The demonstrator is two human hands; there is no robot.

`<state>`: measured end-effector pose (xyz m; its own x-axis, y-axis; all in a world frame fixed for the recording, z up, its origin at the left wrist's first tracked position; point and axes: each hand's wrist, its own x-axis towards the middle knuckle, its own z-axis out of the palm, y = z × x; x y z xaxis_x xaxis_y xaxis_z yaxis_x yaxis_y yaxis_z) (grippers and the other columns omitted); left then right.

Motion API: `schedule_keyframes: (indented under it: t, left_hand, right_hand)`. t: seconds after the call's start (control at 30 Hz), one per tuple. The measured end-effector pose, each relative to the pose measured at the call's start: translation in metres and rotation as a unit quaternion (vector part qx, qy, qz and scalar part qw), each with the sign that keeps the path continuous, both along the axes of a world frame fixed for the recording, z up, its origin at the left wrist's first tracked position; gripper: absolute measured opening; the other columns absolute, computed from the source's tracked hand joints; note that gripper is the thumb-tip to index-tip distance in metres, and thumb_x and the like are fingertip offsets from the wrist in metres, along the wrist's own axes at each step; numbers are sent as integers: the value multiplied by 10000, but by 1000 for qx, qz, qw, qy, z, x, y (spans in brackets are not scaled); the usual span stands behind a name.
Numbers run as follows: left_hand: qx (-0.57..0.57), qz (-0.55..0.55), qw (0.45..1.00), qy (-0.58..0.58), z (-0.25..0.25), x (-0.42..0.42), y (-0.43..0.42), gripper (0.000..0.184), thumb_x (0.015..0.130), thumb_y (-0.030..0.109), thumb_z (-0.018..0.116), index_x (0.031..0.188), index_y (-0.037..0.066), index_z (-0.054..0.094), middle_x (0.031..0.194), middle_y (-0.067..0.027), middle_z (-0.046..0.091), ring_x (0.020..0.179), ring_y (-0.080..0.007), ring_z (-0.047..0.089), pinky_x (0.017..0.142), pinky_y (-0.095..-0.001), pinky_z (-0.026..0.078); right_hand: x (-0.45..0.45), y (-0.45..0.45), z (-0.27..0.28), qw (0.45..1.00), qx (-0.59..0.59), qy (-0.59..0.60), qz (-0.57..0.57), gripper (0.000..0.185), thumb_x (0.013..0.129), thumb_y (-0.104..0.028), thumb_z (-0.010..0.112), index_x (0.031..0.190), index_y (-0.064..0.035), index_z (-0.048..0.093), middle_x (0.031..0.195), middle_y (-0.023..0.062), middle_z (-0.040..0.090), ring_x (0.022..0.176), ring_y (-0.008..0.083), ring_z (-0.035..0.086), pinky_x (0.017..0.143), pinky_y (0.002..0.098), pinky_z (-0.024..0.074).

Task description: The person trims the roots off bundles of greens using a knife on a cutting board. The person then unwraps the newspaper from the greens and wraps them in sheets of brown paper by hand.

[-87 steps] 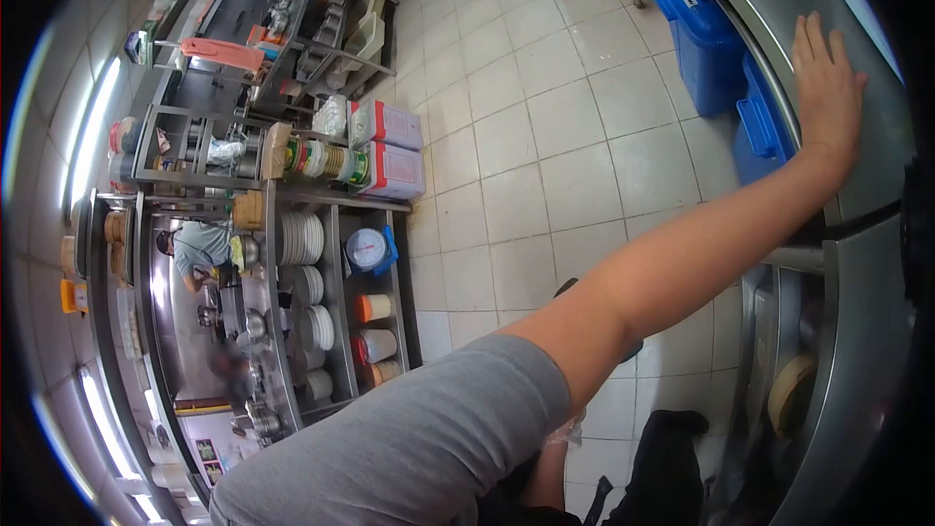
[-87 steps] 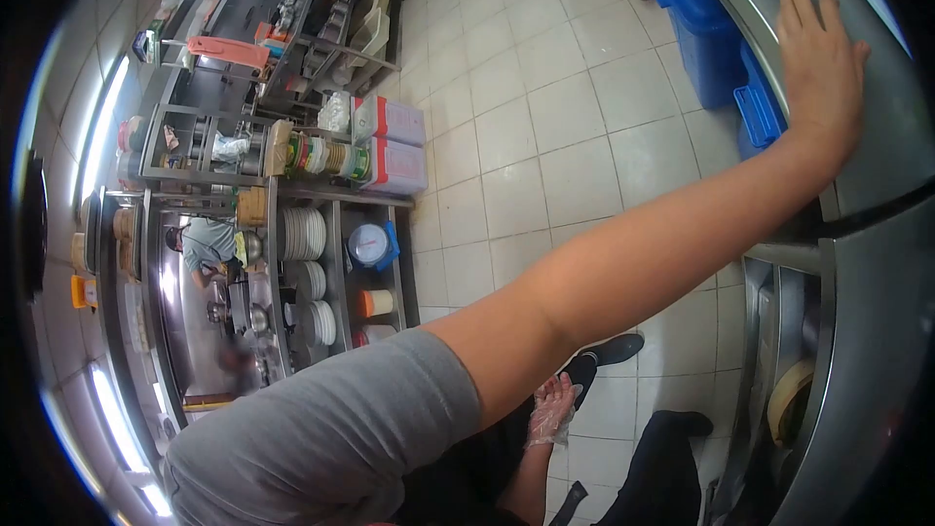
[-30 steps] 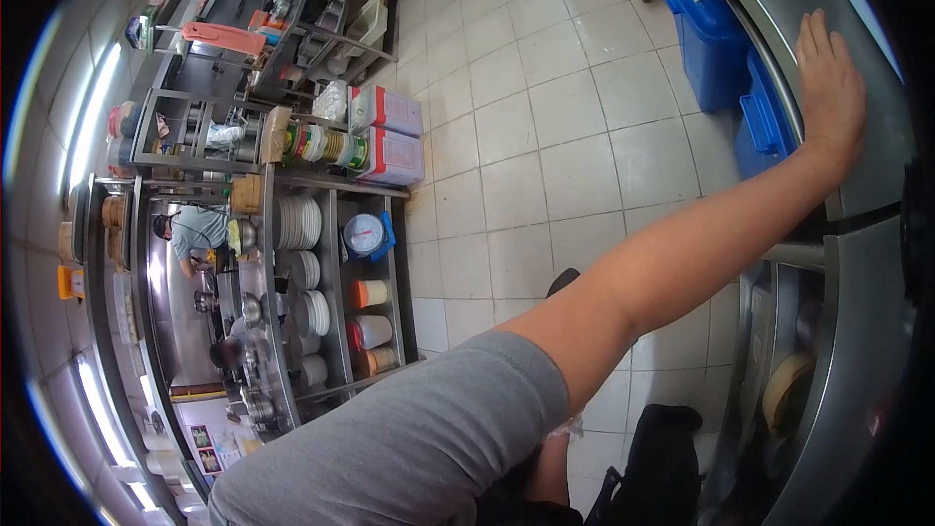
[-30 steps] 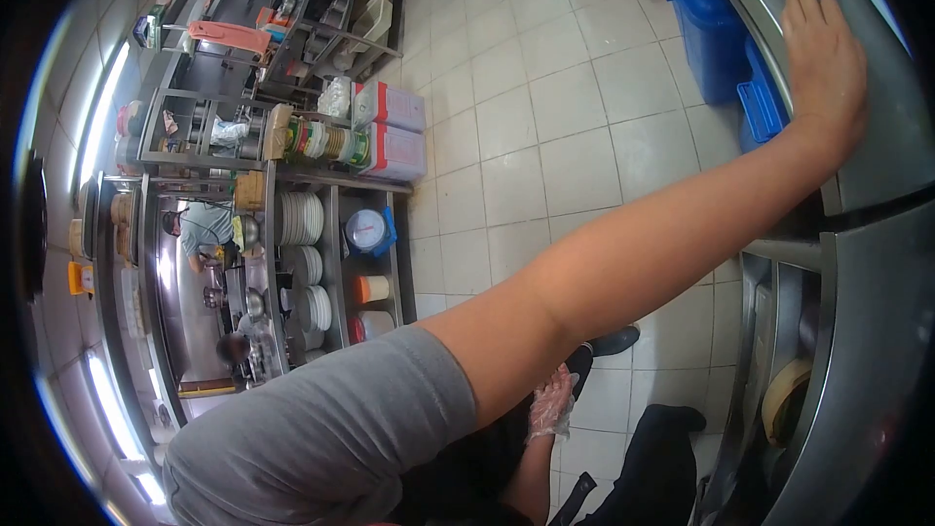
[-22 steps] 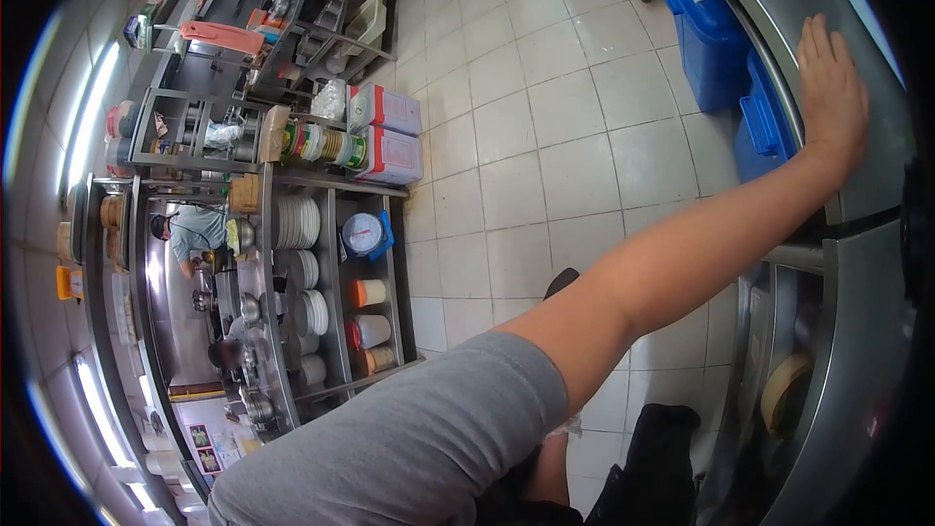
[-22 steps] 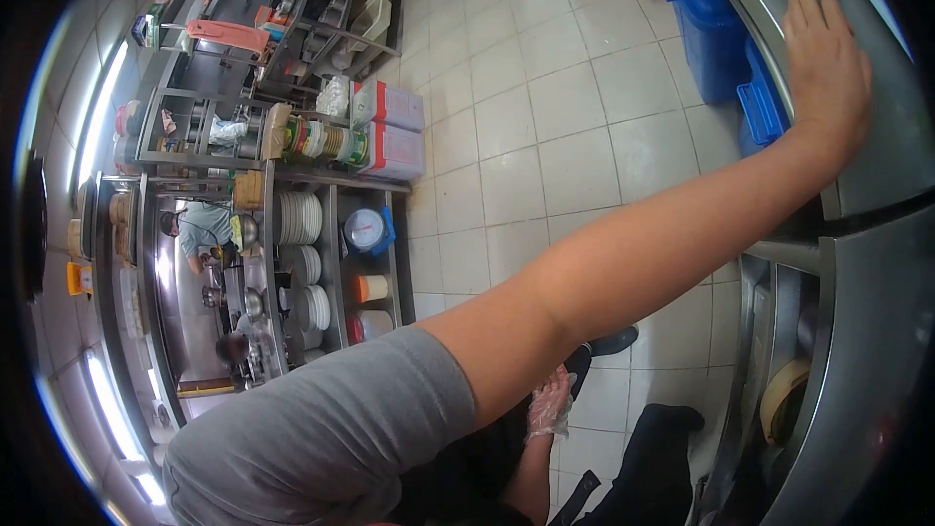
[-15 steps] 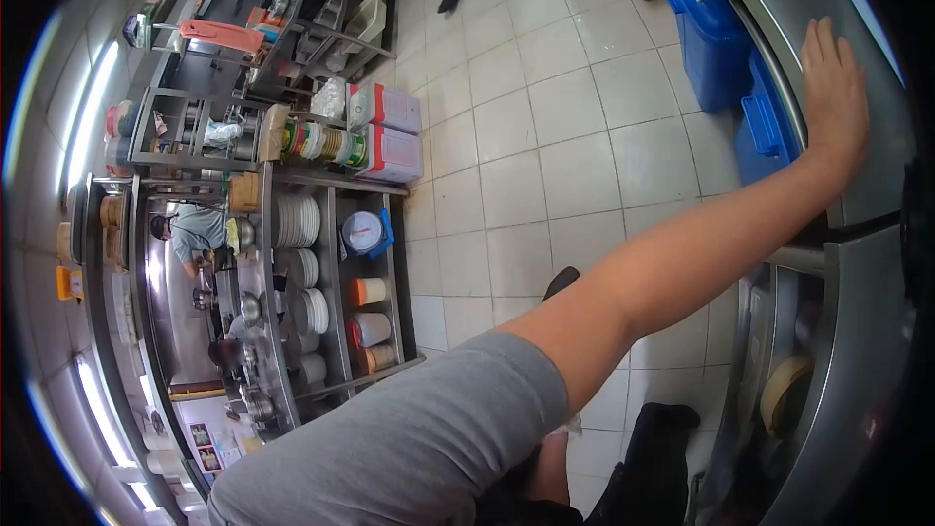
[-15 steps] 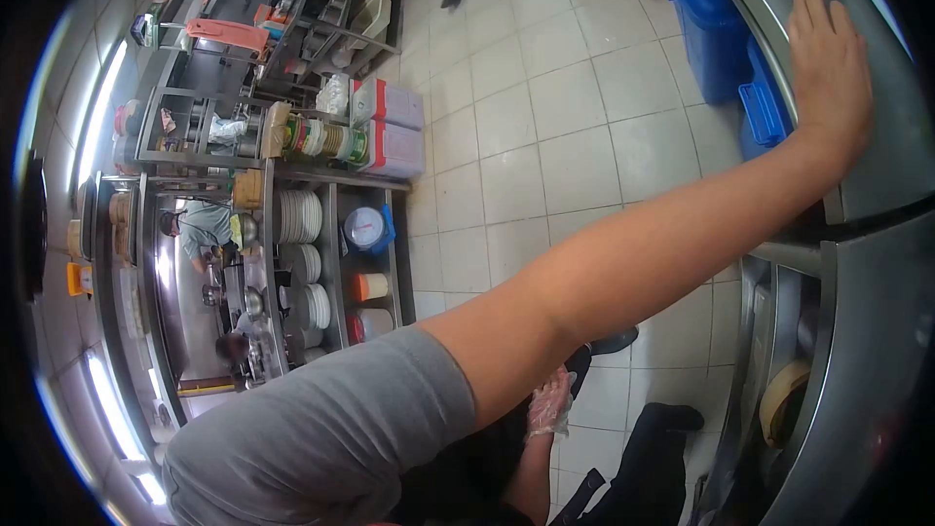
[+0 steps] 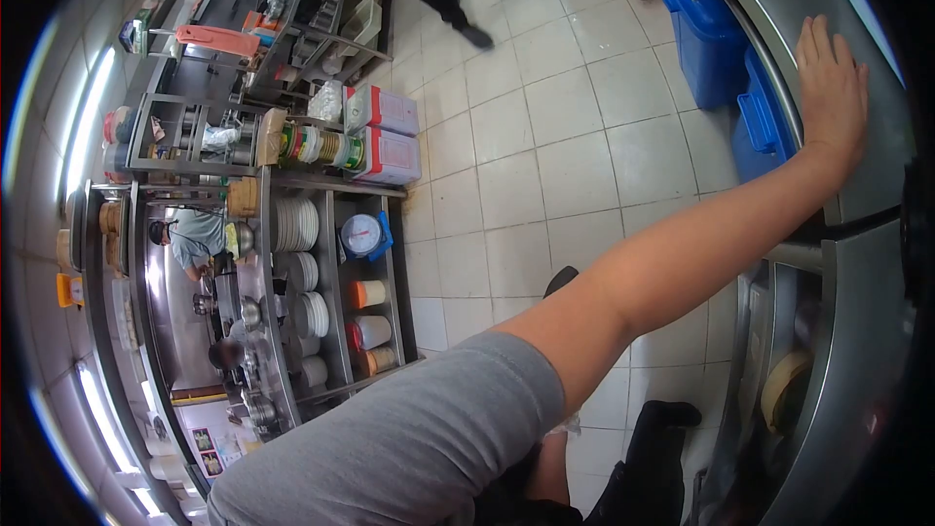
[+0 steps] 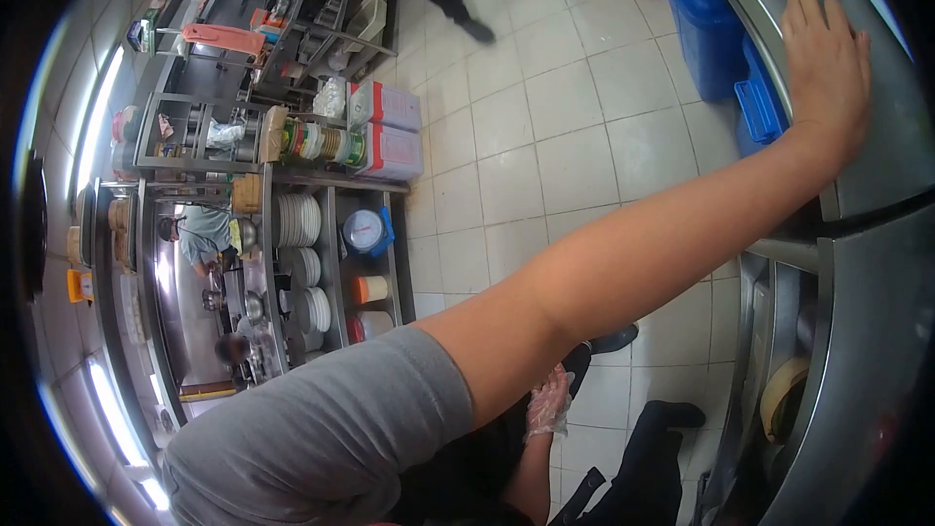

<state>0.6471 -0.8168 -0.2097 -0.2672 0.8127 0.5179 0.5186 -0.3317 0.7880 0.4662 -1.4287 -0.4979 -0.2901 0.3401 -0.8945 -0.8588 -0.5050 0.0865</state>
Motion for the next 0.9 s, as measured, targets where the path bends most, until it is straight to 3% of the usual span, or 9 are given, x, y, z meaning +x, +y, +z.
schedule_keyframes:
  t: [0.1,0.43,0.63,0.9]
  left_hand:
    - [43,33,999,9,-2,1,2,251,928,122,590,1044,-83,502,1378,-291,388,1334,-431,348,1122,-471,289]
    - [28,31,999,16,-2,3,2,266,927,128,601,1041,-88,496,1377,-300,390,1349,-440,334,1135,-479,279]
    - [-3,14,1000,3,1,1,0,331,928,186,601,1087,-94,525,1399,-275,401,1388,-409,316,1178,-445,252]
    - [35,45,998,21,-1,3,1,253,924,137,606,1004,-83,509,1363,-302,398,1339,-442,339,1132,-482,279]
  right_hand:
    - [-1,-2,2,1000,23,-6,-7,478,998,-427,532,1326,-80,518,1230,84,548,1113,208,534,996,369,438]
    - [-2,-10,-7,1000,21,15,-3,470,1001,-415,527,1332,-82,508,1254,80,547,1143,210,530,989,357,433]
    - [-5,-2,2,999,-33,-13,11,459,1004,-410,518,1338,-95,509,1302,72,541,1218,217,503,1054,374,380]
    - [-6,-8,-2,999,25,-13,26,514,1015,-421,484,1395,-76,467,1404,91,494,1337,241,427,1140,411,301]
